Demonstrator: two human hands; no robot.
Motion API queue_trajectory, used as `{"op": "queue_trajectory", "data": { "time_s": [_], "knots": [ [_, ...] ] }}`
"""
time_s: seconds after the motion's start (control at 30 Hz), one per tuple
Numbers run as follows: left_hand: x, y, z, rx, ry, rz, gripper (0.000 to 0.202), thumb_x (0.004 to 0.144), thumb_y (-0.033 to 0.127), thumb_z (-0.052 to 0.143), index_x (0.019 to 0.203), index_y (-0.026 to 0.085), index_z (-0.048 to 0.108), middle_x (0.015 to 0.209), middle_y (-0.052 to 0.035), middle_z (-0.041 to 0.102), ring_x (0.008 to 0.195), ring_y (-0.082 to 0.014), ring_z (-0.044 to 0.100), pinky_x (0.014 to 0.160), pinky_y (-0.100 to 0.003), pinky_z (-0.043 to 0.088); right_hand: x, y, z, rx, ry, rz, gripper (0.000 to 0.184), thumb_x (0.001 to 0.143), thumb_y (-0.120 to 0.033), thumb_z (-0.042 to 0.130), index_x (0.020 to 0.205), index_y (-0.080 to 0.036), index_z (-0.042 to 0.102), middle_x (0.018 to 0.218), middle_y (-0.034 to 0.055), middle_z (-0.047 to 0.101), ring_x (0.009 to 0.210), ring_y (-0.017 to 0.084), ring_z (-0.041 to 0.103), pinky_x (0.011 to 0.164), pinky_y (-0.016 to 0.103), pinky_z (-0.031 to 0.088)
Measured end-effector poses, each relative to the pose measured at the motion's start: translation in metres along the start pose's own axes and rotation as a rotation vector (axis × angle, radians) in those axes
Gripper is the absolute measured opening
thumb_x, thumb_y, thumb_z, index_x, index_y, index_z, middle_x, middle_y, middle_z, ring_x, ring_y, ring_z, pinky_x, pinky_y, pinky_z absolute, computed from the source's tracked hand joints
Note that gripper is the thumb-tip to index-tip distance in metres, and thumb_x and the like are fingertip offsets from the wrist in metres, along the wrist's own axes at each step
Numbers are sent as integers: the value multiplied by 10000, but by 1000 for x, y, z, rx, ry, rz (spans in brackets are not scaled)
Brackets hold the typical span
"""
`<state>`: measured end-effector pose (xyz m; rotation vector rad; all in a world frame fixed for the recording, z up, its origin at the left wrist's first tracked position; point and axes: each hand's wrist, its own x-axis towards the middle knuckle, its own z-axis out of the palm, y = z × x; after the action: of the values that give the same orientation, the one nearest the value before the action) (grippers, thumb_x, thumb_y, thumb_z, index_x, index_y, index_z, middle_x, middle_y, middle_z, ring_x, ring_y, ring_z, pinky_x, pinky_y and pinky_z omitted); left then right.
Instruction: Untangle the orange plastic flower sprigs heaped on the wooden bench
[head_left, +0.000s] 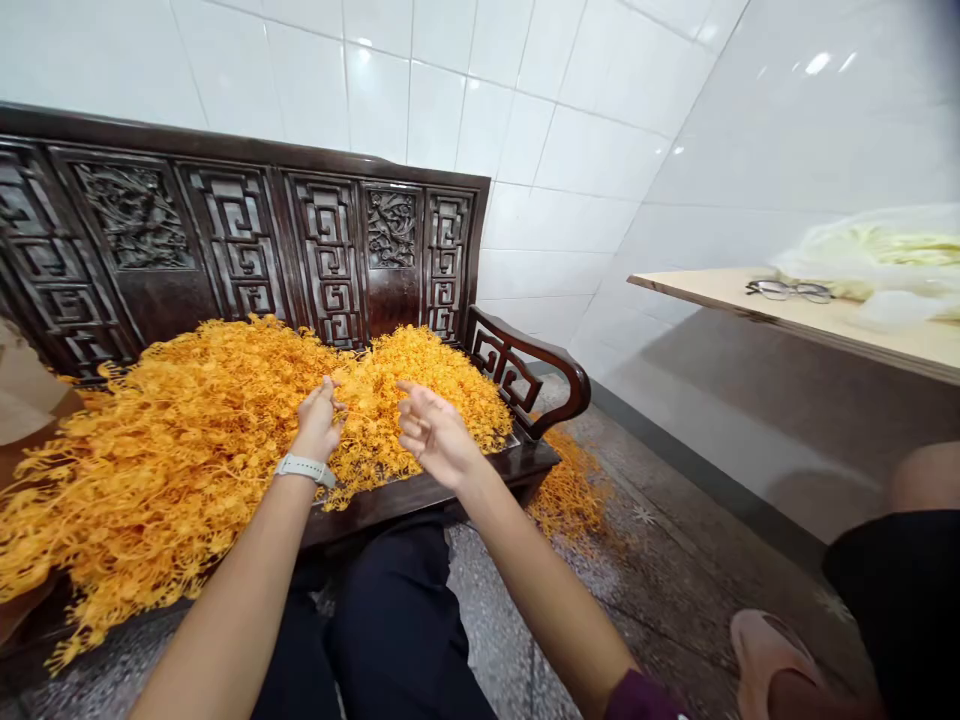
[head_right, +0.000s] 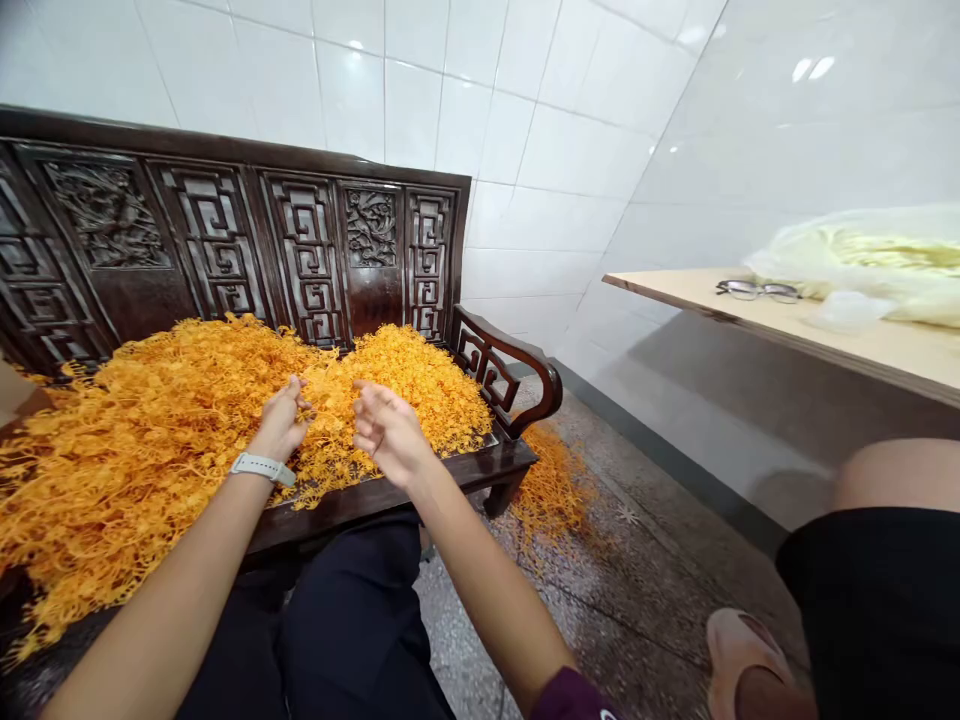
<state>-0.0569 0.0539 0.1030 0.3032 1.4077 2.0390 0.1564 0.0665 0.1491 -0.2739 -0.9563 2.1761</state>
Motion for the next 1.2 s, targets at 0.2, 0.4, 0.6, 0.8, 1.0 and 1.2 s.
{"op": "queue_trajectory", "data": {
  "time_s": [0.2, 0.4, 0.6, 0.8, 1.0, 1.2],
  "knots": [
    [-14, -2, 13, -70, -140, -27, 393, 861, 538, 810, 928, 177, 670, 551, 82, 456, 488, -85, 449, 538, -191, 423, -34, 38, -9, -31, -3, -42, 475, 686, -249, 962, 1104, -167, 751, 791, -30, 589, 604, 54, 409, 500, 177, 373],
    [-42, 3, 31, -159, -292, -115, 362, 874, 481, 827, 890, 178, 629, 498, 96, 403, 461, -91, 423, 538, -198, 452, -45, 23, -24, 255, 36, -182, 523, 583, -390, 1029, 964, -240, 704, 748, -48, 499, 629, 94, 309, 448, 164, 302],
    [-67, 20, 44, 140, -457, 20, 217, 976, 329, 720, 861, 153, 666, 487, 54, 449, 458, -98, 437, 510, -175, 434, -75, -10, -1, 357, 8, -340, 494, 601, -534, 996, 926, -289, 716, 727, -43, 495, 610, 129, 214, 391, 200, 239],
    [-99, 45, 55, 183, -388, 141, 99, 940, 174, 712, 936, 153, 615, 527, 67, 491, 494, -93, 466, 563, -186, 454, -99, -30, 20, 368, 15, -419, 408, 662, -541, 955, 901, -326, 706, 669, -72, 488, 562, 134, 65, 373, 227, 131],
    [-158, 39, 57, 200, -380, 411, 679, 738, 181, 894, 1179, 242, 381, 661, 73, 658, 575, -118, 597, 549, -189, 428, -109, -24, 27, 367, 121, -412, 468, 618, -574, 948, 946, -373, 682, 648, -82, 531, 536, 136, 56, 379, 257, 85],
    [-219, 49, 59, 169, -586, 236, 630, 746, 295, 907, 1255, 293, 537, 763, 20, 711, 675, -198, 718, 617, -311, 607, -105, -17, 21, 202, 129, -358, 451, 674, -504, 949, 937, -321, 631, 677, -91, 576, 494, 98, 180, 377, 212, 178]
  ]
}}
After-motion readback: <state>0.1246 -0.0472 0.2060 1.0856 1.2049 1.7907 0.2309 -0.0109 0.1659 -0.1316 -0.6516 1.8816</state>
